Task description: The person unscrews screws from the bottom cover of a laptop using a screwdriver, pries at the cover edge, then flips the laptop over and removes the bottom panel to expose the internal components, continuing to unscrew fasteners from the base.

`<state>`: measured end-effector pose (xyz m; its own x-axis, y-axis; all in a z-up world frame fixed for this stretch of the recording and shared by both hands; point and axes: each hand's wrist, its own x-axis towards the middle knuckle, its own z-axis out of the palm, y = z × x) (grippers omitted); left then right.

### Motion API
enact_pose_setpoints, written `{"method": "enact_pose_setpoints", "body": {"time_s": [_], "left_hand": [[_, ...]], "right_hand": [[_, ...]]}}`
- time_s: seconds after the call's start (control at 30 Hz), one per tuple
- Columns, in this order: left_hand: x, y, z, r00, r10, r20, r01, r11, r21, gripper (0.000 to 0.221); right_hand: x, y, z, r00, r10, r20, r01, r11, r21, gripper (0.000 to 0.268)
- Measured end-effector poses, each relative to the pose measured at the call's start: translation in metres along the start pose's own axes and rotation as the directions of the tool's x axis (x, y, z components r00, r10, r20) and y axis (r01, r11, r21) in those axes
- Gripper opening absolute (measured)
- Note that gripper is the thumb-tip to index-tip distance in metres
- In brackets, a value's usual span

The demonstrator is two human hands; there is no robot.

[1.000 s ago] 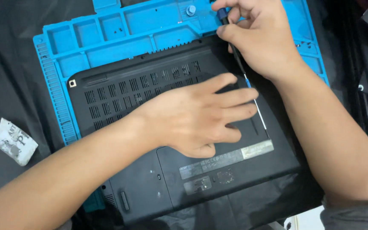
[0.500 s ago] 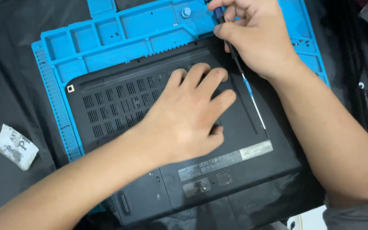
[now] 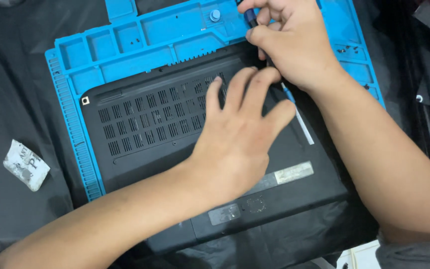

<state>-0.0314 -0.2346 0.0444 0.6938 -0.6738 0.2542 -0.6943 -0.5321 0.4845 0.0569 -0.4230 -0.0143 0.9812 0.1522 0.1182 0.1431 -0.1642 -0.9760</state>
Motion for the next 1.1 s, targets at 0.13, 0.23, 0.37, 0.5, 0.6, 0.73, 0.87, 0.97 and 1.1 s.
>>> {"method": "enact_pose_setpoints", "body": {"time_s": [0.13, 0.23, 0.37, 0.5, 0.6, 0.73, 0.87, 0.97, 1.1], "left_hand": [[0.002, 0.006, 0.001, 0.998, 0.047, 0.034, -0.049, 0.997, 0.06, 0.063], [0.0, 0.011, -0.005, 0.994, 0.079, 0.074, -0.086, 0.992, 0.09, 0.06], [0.0, 0.01, -0.011, 0.968, 0.076, 0.241, -0.112, 0.984, 0.139, 0.027], [-0.001, -0.004, -0.01, 0.968, 0.081, 0.238, -0.111, 0.987, 0.114, 0.012], [-0.005, -0.016, -0.005, 0.979, 0.108, 0.171, -0.107, 0.994, -0.016, 0.013], [-0.011, -0.025, 0.006, 0.986, 0.15, 0.071, -0.138, 0.978, -0.155, 0.019], [-0.005, -0.018, 0.016, 0.99, 0.137, -0.015, -0.136, 0.956, -0.259, 0.031], [0.009, -0.006, 0.007, 0.988, 0.13, -0.082, -0.149, 0.945, -0.292, 0.033], [-0.004, -0.021, 0.016, 0.989, 0.079, -0.126, -0.109, 0.962, -0.252, 0.038]], "right_hand": [[-0.001, 0.005, -0.003, 0.999, -0.034, 0.005, 0.033, 0.999, 0.031, 0.03], [-0.001, 0.006, -0.002, 0.998, -0.058, 0.001, 0.058, 0.998, 0.03, 0.03], [-0.001, 0.005, -0.002, 0.999, -0.048, 0.008, 0.048, 0.998, 0.037, 0.029], [0.0, 0.005, -0.001, 0.999, -0.049, 0.015, 0.048, 0.997, 0.066, 0.03], [0.0, 0.0, 0.001, 1.0, -0.025, 0.005, 0.025, 0.997, 0.069, 0.031], [0.0, -0.019, 0.008, 0.998, 0.056, -0.015, -0.056, 0.998, -0.017, 0.026], [-0.002, -0.022, 0.004, 0.998, 0.056, -0.014, -0.056, 0.998, -0.001, 0.021], [-0.002, -0.01, -0.008, 0.998, 0.068, 0.007, -0.067, 0.993, -0.101, 0.016], [0.0, -0.007, -0.007, 0.999, 0.04, 0.006, -0.039, 0.992, -0.123, 0.014]]}}
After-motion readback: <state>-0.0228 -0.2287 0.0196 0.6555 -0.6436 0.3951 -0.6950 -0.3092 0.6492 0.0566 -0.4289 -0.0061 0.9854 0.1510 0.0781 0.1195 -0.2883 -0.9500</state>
